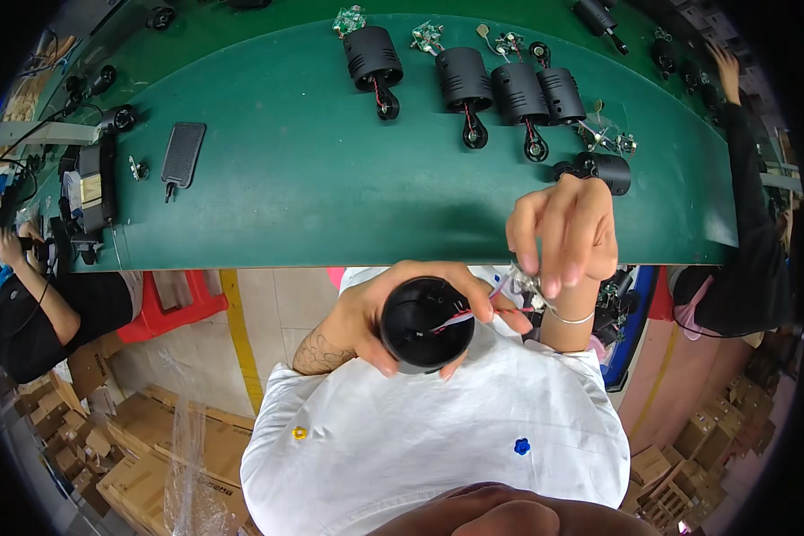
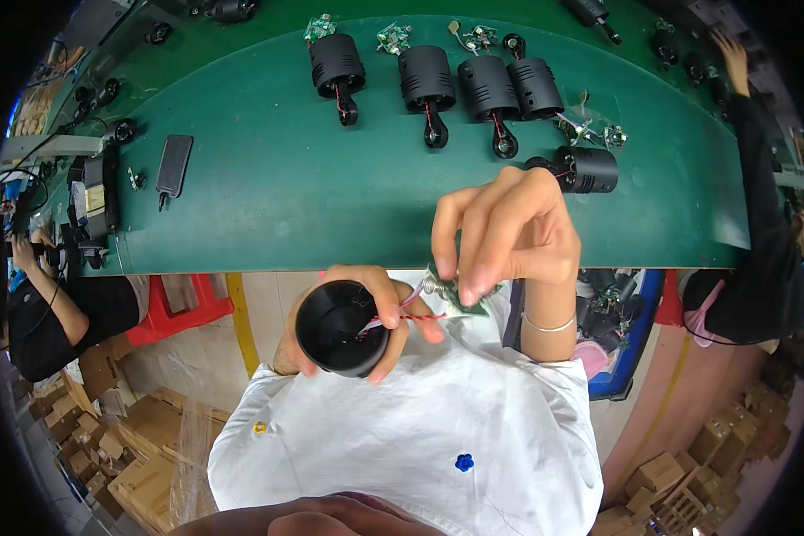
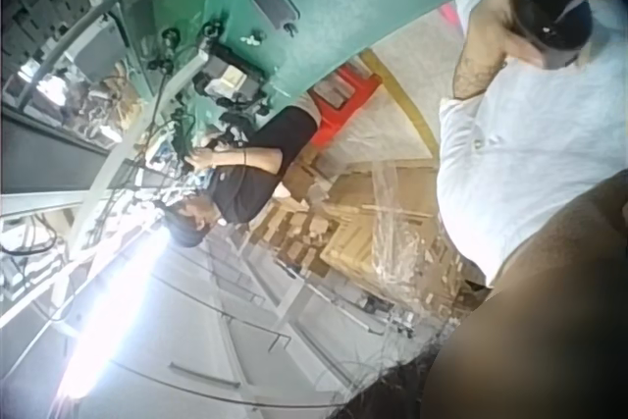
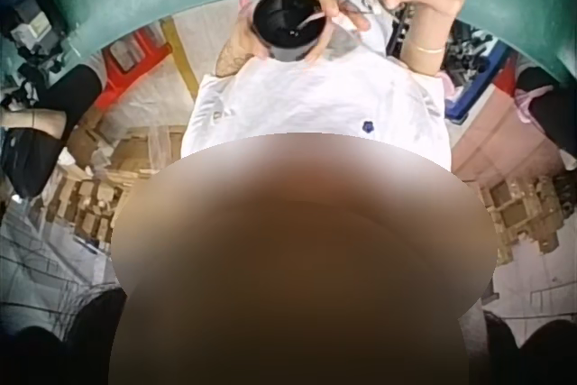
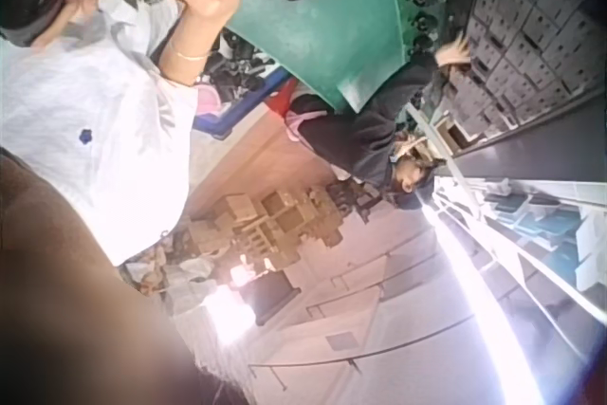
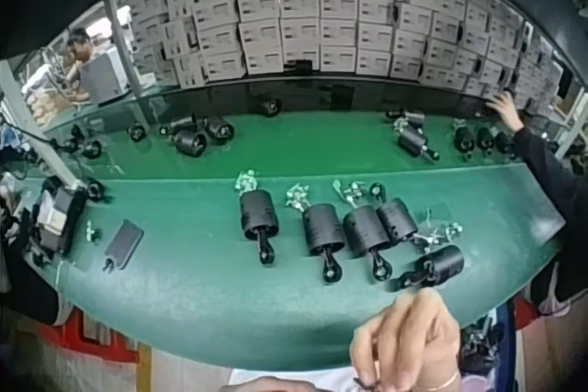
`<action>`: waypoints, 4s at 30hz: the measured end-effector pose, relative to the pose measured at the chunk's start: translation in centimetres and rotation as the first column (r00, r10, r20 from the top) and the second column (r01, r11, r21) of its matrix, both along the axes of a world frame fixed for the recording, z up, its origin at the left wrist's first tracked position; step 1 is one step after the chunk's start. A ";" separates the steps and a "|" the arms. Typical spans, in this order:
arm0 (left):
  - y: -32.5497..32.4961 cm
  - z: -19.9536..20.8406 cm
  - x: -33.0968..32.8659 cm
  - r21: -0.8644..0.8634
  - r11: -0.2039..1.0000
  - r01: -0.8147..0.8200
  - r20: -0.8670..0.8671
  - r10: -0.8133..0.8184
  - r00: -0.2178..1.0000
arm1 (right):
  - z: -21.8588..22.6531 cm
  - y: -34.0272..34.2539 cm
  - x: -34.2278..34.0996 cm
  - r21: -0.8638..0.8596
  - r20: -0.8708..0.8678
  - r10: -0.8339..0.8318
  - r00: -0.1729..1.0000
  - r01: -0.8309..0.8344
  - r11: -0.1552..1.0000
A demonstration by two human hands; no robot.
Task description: Assemble electronic circuit boards into plastic power adapter housings.
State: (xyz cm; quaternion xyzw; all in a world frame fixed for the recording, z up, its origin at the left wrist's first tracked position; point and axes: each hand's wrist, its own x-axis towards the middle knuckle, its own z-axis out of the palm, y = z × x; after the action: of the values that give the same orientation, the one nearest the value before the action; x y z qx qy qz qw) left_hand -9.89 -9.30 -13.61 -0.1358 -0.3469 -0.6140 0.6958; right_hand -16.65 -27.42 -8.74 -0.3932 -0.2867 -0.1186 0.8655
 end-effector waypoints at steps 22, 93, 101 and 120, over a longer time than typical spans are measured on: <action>2.7 5.7 0.8 -0.206 0.537 -0.818 0.976 0.167 -0.136 | 0.3 2.5 -2.0 -0.412 -0.442 -0.629 0.640 0.478 0.775; -2.0 1.7 0.7 -0.405 -0.080 -0.911 0.690 0.627 -0.362 | 2.8 5.1 -1.7 -0.688 0.440 -0.701 0.561 0.712 0.138; -2.0 1.6 1.3 -0.557 -0.161 -0.815 0.603 0.596 -0.530 | 3.4 5.4 -1.2 -0.749 0.427 -0.658 0.620 0.651 0.126; -0.9 3.2 1.4 -0.456 0.019 -0.890 0.772 0.505 -0.385 | 3.6 5.0 -1.6 -0.649 0.369 -0.731 0.575 0.722 0.240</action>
State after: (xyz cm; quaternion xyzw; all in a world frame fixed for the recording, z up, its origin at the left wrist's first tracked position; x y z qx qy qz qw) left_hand -8.49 -10.18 -10.39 0.6005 -0.4922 0.0148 0.6300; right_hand -18.23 -22.40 -5.16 -0.7964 -0.0884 -0.3732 0.4676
